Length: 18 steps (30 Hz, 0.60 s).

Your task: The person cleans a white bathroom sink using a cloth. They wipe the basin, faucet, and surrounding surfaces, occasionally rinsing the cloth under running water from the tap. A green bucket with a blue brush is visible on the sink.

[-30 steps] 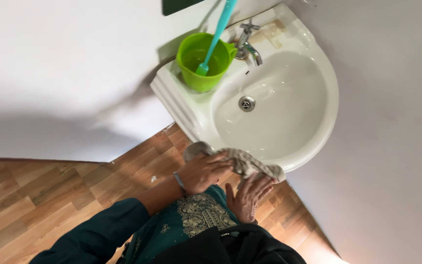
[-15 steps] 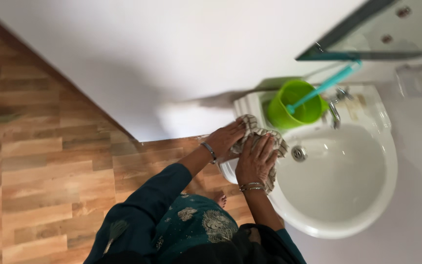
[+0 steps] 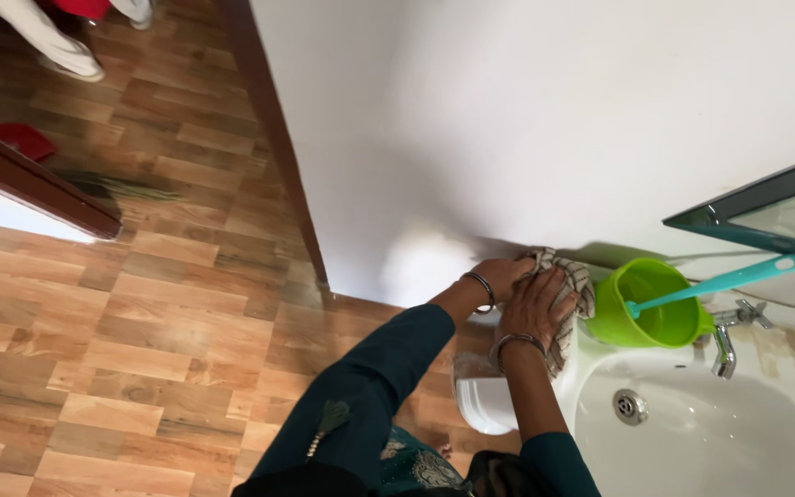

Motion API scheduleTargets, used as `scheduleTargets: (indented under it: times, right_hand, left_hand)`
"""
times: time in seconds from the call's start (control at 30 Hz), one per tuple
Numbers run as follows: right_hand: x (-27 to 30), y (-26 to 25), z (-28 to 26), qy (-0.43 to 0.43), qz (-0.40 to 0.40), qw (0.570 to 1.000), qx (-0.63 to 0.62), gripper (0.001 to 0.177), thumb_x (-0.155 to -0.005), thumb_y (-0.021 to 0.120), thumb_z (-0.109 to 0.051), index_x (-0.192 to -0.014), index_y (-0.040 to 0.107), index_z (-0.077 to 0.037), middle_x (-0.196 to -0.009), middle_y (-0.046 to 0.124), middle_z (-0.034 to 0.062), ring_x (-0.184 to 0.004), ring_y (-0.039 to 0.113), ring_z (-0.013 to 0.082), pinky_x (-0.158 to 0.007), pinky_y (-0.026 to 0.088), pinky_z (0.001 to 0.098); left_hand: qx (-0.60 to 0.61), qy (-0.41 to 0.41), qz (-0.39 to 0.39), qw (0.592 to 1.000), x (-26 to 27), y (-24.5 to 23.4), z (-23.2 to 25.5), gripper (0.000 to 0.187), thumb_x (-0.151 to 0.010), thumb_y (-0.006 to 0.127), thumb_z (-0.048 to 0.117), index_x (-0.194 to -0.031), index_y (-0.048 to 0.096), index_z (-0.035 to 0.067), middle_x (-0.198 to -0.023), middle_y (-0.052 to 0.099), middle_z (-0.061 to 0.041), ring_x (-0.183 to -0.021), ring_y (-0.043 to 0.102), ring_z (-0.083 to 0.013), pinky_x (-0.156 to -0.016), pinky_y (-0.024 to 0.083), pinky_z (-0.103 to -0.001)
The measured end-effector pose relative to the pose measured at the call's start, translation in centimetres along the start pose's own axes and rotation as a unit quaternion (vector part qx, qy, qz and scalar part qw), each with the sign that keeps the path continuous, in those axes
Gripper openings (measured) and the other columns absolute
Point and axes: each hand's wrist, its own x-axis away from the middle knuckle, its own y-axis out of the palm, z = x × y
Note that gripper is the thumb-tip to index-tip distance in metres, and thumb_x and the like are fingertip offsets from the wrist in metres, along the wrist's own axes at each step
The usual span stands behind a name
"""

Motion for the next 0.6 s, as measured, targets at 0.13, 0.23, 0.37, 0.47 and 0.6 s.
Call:
scheduleTargets:
  times: [0.13, 0.23, 0.37, 0.47, 0.6]
  right_hand:
    - [0.6, 1.2, 0.2, 0.012, 0.082, 0.996, -0.026, 0.081, -0.096, 0.054, -0.037, -0.162, 0.019, -0.005, -0.169, 0.008, 0.0232, -0.156, -0.005, 0.0416, -0.116, 0.000, 0.0667]
    - [3.4, 1.6, 0.8, -0.007, 0.058, 0.998, -0.031, 0.084, -0.095, 0.053, -0.041, -0.163, 0.016, -0.006, -0.170, 0.005, 0.0205, -0.156, -0.006, 0.0377, -0.117, -0.004, 0.0644]
    - [7.2, 3.4, 0.2, -0.015, 0.034, 0.995, -0.093, 0.084, -0.095, 0.050, -0.048, -0.163, 0.016, -0.013, -0.172, 0.003, 0.0133, -0.157, -0.009, 0.0317, -0.120, -0.006, 0.0633]
    - [10.5, 8.1, -0.5, 0.020, 0.071, 0.988, -0.134, 0.076, -0.095, 0.050, -0.041, -0.162, 0.023, -0.017, -0.172, 0.009, 0.0090, -0.158, -0.006, 0.0304, -0.119, 0.000, 0.0635]
    - [14.1, 15.3, -1.8, 0.031, 0.092, 0.976, -0.196, 0.062, -0.097, 0.048, -0.034, -0.156, 0.032, -0.022, -0.170, 0.015, 0.0079, -0.157, 0.001, 0.0258, -0.121, 0.005, 0.0615]
  left_hand:
    - [-0.017, 0.003, 0.013, 1.000, 0.2, 0.5, 0.6, 0.034, -0.095, 0.059, 0.025, -0.124, 0.051, 0.010, -0.116, 0.071, -0.021, -0.105, 0.071, -0.0357, -0.088, 0.055, -0.047]
    - [-0.028, 0.000, 0.012, 1.000, 2.0, 1.4, 1.7, 0.032, -0.095, 0.057, 0.022, -0.123, 0.052, 0.009, -0.115, 0.071, -0.021, -0.105, 0.070, -0.0369, -0.088, 0.055, -0.048]
    - [-0.057, 0.066, 0.043, 0.995, 6.7, 1.9, 3.2, 0.033, -0.088, 0.064, 0.023, -0.116, 0.057, 0.007, -0.113, 0.070, -0.021, -0.103, 0.069, -0.0388, -0.089, 0.055, -0.049]
    - [-0.065, 0.147, 0.043, 0.986, 11.1, 4.2, 4.5, 0.031, -0.087, 0.064, 0.021, -0.114, 0.063, 0.006, -0.117, 0.069, -0.021, -0.105, 0.068, -0.0385, -0.091, 0.053, -0.049]
    - [-0.138, 0.264, 0.123, 0.947, 16.1, 8.0, 4.5, 0.048, -0.087, 0.065, 0.011, -0.135, 0.062, 0.005, -0.131, 0.068, -0.017, -0.120, 0.065, -0.0310, -0.103, 0.051, -0.043]
